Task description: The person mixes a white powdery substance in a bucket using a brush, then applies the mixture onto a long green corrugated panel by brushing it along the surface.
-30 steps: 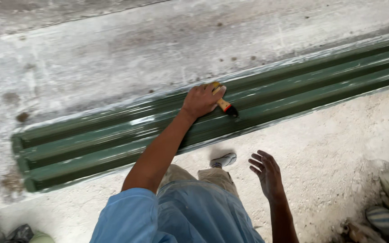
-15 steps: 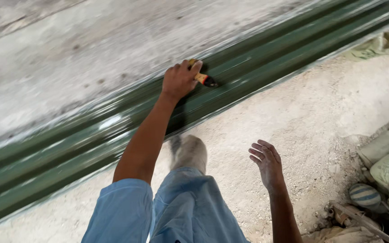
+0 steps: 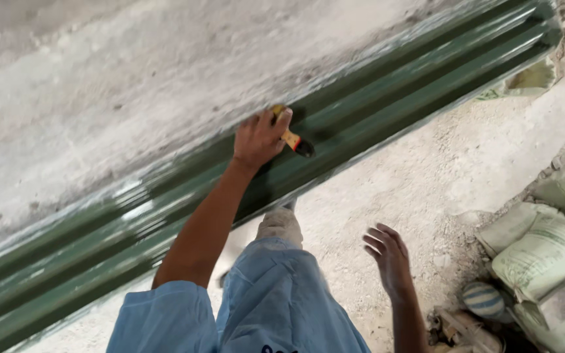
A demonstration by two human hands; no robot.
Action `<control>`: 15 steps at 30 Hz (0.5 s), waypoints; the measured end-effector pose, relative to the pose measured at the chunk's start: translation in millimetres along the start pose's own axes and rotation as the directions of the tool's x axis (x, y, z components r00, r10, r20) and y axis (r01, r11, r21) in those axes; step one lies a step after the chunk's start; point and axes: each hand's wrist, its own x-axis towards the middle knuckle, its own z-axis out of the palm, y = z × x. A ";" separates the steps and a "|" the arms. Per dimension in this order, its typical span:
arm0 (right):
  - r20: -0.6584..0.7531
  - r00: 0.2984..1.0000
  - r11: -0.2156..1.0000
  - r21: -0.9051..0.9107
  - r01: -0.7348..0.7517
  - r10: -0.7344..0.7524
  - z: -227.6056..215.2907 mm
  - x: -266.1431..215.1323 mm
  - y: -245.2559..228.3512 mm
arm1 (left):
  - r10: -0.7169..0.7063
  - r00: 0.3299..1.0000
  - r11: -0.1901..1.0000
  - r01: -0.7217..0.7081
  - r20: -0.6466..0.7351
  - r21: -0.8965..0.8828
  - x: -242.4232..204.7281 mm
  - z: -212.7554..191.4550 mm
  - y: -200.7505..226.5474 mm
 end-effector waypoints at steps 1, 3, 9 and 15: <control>-0.034 0.999 0.999 0.037 0.012 -0.010 -16.0 7.5 -12.1 | -0.010 0.999 1.000 0.010 0.045 -0.018 13.4 10.2 9.2; -0.105 0.994 0.994 0.104 0.044 -0.033 -50.1 24.0 -36.0 | -0.028 0.991 0.998 0.035 0.130 -0.054 40.1 34.4 34.0; -0.075 0.997 0.977 0.210 0.032 -0.017 -95.2 109.4 -89.4 | -0.044 0.997 0.994 0.051 0.070 -0.098 124.1 118.2 90.7; 0.025 0.996 0.968 0.237 0.077 -0.086 -163.8 222.8 -150.7 | -0.107 0.982 0.987 0.124 0.156 -0.105 221.2 212.0 154.1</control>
